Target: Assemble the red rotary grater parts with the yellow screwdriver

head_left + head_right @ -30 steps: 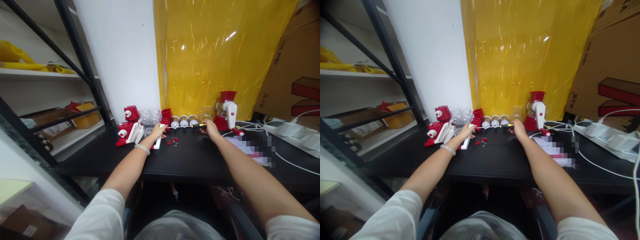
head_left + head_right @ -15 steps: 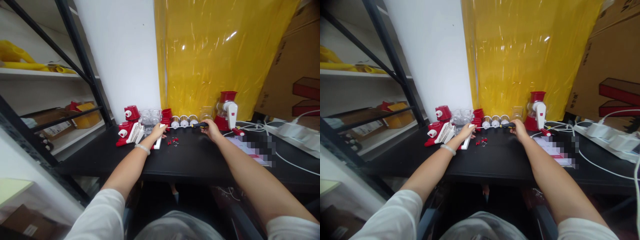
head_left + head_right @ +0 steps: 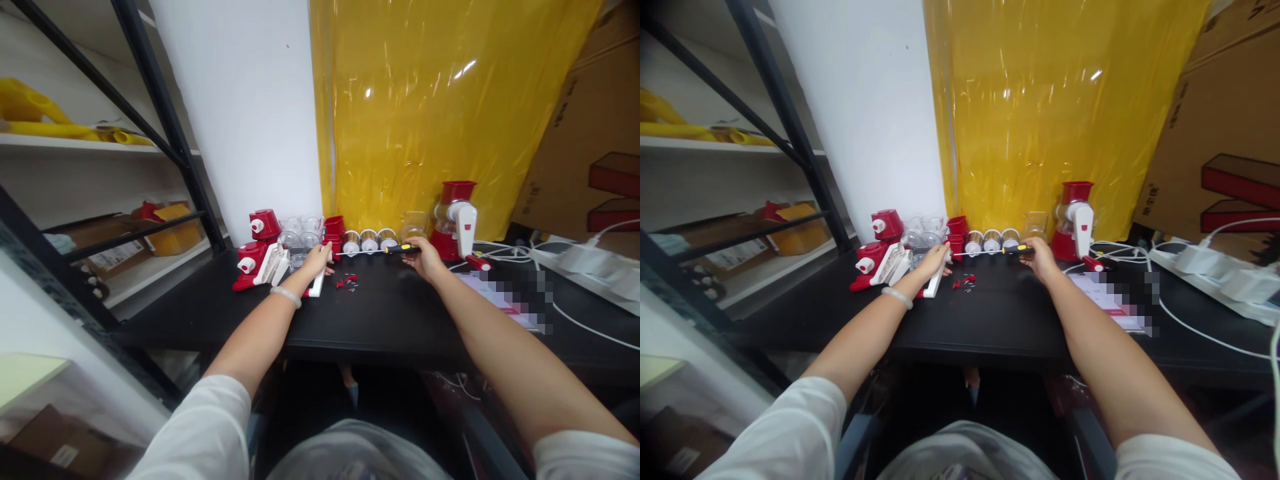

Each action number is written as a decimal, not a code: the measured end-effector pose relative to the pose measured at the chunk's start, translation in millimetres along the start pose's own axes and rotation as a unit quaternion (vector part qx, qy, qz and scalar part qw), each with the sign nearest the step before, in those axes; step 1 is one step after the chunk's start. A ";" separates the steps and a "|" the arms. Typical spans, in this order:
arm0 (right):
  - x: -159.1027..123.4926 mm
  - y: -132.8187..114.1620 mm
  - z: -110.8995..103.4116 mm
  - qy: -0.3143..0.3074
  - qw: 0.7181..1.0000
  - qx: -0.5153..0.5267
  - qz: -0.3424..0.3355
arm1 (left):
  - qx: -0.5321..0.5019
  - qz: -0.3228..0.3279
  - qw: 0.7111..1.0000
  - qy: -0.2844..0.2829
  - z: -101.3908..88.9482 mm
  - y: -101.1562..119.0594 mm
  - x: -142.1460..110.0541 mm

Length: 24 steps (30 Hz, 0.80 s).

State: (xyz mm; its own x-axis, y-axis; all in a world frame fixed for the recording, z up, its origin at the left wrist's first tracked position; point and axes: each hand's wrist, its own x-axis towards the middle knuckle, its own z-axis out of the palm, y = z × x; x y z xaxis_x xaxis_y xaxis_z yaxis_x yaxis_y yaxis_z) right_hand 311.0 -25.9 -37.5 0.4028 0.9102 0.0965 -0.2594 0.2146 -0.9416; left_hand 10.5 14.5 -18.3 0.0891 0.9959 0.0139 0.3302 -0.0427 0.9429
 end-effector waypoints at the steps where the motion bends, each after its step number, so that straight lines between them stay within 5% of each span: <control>1: 1.0 0.9 -1.5 0.009 1.000 -0.028 -0.003 | -0.001 0.000 1.000 0.001 -0.1 0.1 -0.1; 6: 7.7 10.6 -8.0 0.013 0.986 -0.152 -0.066 | -0.008 -0.003 1.000 0.012 -1.6 -1.2 0.1; 14: -0.9 -0.9 -1.0 -0.008 1.000 0.011 0.009 | -0.003 0.002 1.000 0.008 -0.2 -2.0 2.6; 21: 7.9 8.4 -7.2 0.040 0.984 -0.170 -0.028 | -0.004 0.001 1.000 0.009 -0.7 -2.0 1.9; 24: 9.1 11.1 -7.8 0.018 0.988 -0.149 -0.046 | -0.004 0.000 1.000 0.014 -0.9 -2.3 2.8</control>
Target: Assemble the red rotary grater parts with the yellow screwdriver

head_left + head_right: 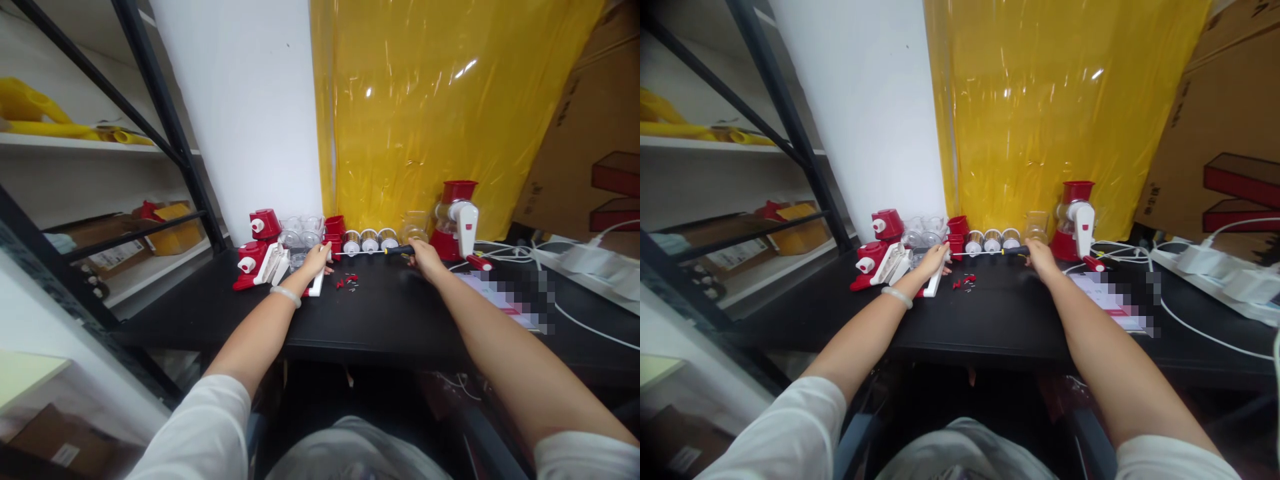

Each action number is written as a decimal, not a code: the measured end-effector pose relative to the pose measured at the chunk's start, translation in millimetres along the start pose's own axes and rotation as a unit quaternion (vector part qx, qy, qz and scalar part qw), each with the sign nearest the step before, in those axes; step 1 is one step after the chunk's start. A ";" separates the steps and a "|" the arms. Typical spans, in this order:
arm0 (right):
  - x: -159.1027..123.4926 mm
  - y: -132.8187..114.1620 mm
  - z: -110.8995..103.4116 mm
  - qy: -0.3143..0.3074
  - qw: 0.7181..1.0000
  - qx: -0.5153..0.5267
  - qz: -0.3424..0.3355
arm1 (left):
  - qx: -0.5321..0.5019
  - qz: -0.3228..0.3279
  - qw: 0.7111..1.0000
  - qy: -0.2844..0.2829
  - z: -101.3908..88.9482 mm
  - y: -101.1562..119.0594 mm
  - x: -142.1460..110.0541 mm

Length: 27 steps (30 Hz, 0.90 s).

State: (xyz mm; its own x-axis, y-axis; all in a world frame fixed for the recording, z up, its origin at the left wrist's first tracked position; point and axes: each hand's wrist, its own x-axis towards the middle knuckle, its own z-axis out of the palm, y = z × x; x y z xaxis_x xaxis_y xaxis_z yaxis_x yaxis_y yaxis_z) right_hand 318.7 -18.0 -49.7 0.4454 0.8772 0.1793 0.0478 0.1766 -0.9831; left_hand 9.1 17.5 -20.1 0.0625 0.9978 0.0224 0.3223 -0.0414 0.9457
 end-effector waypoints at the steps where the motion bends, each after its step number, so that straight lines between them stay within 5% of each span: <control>1: -0.5 -0.7 0.4 -0.005 1.000 0.028 0.000 | 0.001 -0.001 1.000 0.001 0.1 0.0 0.2; 5: -4.4 -6.9 1.6 -0.023 0.993 0.116 0.016 | 0.009 -0.004 1.000 -0.005 0.4 0.9 -0.6; 13: -2.6 -2.8 -1.7 0.010 1.000 -0.026 0.005 | 0.008 -0.004 1.000 0.000 -0.2 0.9 -0.2; 22: -10.8 -12.0 2.9 -0.032 0.991 0.127 0.028 | 0.013 -0.001 1.000 -0.004 0.1 -0.1 0.4; 27: -8.9 -11.0 2.0 -0.014 0.997 0.046 0.053 | 0.011 -0.002 1.000 -0.005 -0.7 0.2 0.0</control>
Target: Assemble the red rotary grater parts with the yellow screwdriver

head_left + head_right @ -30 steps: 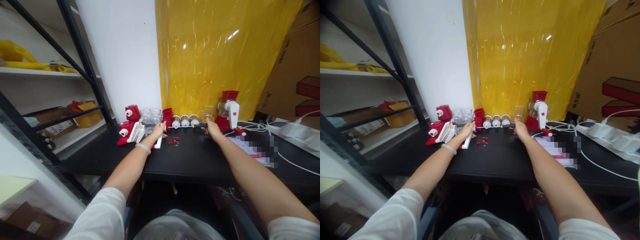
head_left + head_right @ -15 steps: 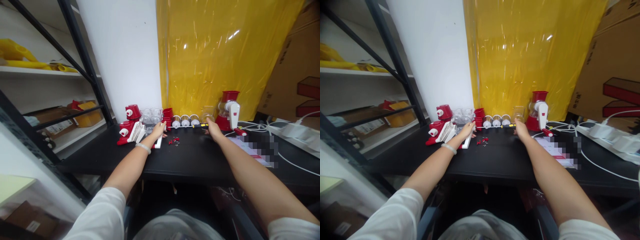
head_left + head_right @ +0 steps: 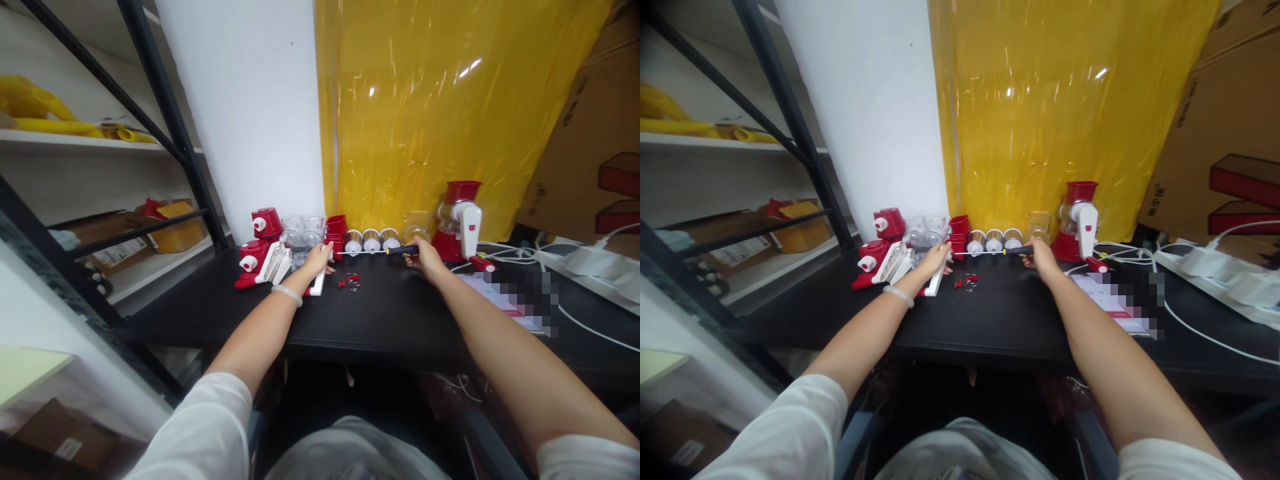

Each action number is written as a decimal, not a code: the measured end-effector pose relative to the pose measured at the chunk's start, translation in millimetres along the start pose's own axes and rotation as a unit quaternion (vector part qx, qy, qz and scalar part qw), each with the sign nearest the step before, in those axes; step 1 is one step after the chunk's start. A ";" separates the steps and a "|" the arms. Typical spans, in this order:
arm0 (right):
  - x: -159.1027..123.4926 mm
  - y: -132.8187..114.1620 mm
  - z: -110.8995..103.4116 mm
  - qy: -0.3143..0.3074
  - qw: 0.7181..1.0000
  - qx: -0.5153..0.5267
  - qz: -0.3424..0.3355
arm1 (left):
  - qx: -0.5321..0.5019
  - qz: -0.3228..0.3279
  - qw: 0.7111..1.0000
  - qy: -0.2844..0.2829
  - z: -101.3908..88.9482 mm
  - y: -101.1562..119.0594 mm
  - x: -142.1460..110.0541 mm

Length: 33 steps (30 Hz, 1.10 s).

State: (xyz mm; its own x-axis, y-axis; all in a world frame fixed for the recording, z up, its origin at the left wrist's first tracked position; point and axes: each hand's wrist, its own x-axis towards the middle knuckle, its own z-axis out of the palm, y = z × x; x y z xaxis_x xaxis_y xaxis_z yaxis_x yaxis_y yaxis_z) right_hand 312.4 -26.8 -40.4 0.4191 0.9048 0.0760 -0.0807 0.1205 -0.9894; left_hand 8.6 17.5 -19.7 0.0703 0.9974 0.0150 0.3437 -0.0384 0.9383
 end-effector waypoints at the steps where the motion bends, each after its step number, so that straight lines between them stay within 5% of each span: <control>1: 1.1 1.5 -0.7 0.009 0.999 -0.032 -0.005 | -0.001 0.001 1.000 0.001 -0.3 -0.4 0.7; 5: 4.3 7.5 -2.6 0.012 0.996 -0.073 -0.050 | -0.002 -0.001 1.000 0.003 -0.5 -2.2 3.5; 13: 0.9 1.7 0.2 -0.023 0.995 0.083 -0.053 | -0.001 0.001 1.000 -0.002 0.5 0.7 -0.7; 22: 0.0 2.9 -2.4 0.037 0.990 -0.105 -0.091 | -0.001 0.000 1.000 0.003 0.2 -0.6 -0.4; 33: -1.3 -3.1 1.0 -0.013 0.997 0.061 -0.045 | -0.002 0.007 1.000 -0.001 -0.1 -2.1 0.7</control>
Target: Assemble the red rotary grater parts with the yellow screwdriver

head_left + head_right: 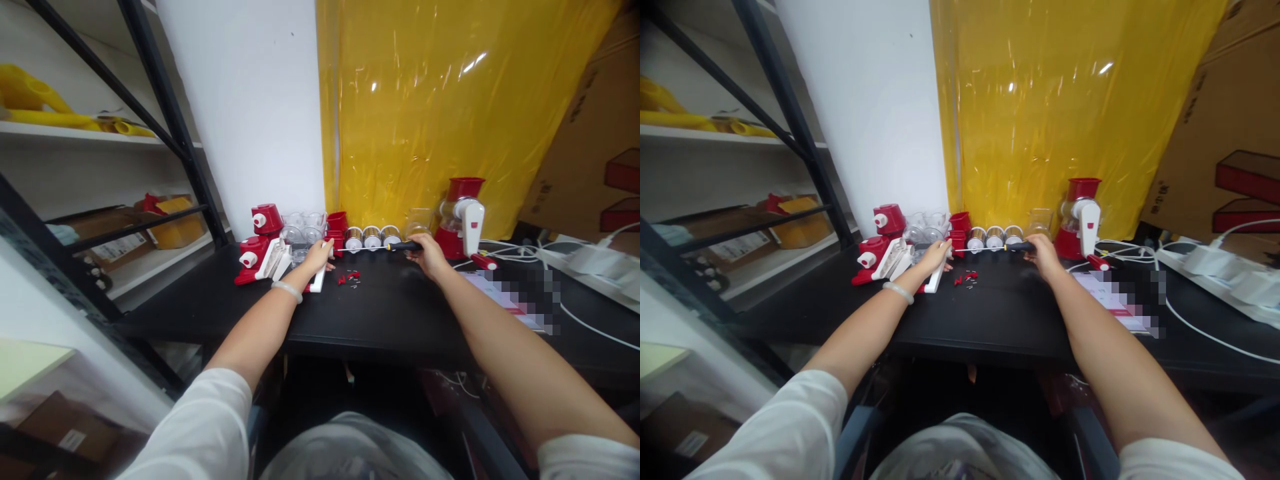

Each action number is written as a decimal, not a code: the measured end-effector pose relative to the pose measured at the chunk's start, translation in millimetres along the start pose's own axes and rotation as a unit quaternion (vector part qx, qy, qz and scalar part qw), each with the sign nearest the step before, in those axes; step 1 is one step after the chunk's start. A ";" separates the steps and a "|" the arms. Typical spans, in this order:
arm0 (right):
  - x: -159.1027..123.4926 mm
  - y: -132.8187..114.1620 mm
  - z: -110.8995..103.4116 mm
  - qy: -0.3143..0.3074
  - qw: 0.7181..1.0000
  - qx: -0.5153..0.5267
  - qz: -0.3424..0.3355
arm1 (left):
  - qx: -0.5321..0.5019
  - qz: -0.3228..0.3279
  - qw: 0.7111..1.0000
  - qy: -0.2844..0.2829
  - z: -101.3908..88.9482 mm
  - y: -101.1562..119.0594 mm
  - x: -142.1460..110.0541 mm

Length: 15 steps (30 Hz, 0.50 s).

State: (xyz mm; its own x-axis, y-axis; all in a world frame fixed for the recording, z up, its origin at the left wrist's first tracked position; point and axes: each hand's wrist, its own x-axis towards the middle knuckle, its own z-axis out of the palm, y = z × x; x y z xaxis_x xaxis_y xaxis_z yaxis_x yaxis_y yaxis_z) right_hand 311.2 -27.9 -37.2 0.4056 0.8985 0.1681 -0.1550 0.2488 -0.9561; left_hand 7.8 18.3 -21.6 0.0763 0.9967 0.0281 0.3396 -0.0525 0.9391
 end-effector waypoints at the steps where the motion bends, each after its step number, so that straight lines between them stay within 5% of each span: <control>1: 0.9 0.4 -0.6 0.010 1.000 -0.020 0.002 | -0.001 0.001 1.000 0.000 0.0 -0.4 0.4; 7: 6.2 8.6 -7.6 0.037 0.983 -0.173 -0.050 | -0.008 0.004 1.000 0.005 0.1 -1.2 2.0; 15: -0.3 -0.4 1.6 0.005 1.000 0.012 -0.010 | -0.012 0.009 1.000 0.000 0.0 -0.2 -0.6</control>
State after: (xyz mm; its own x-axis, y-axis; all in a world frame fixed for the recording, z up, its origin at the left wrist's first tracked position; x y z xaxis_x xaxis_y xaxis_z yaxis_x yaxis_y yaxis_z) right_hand 309.7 -27.7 -36.5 0.4172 0.8898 0.1852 -0.1680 0.2758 -0.9464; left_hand 7.7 17.7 -21.8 0.0814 0.9957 0.0450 0.3149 -0.0685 0.9466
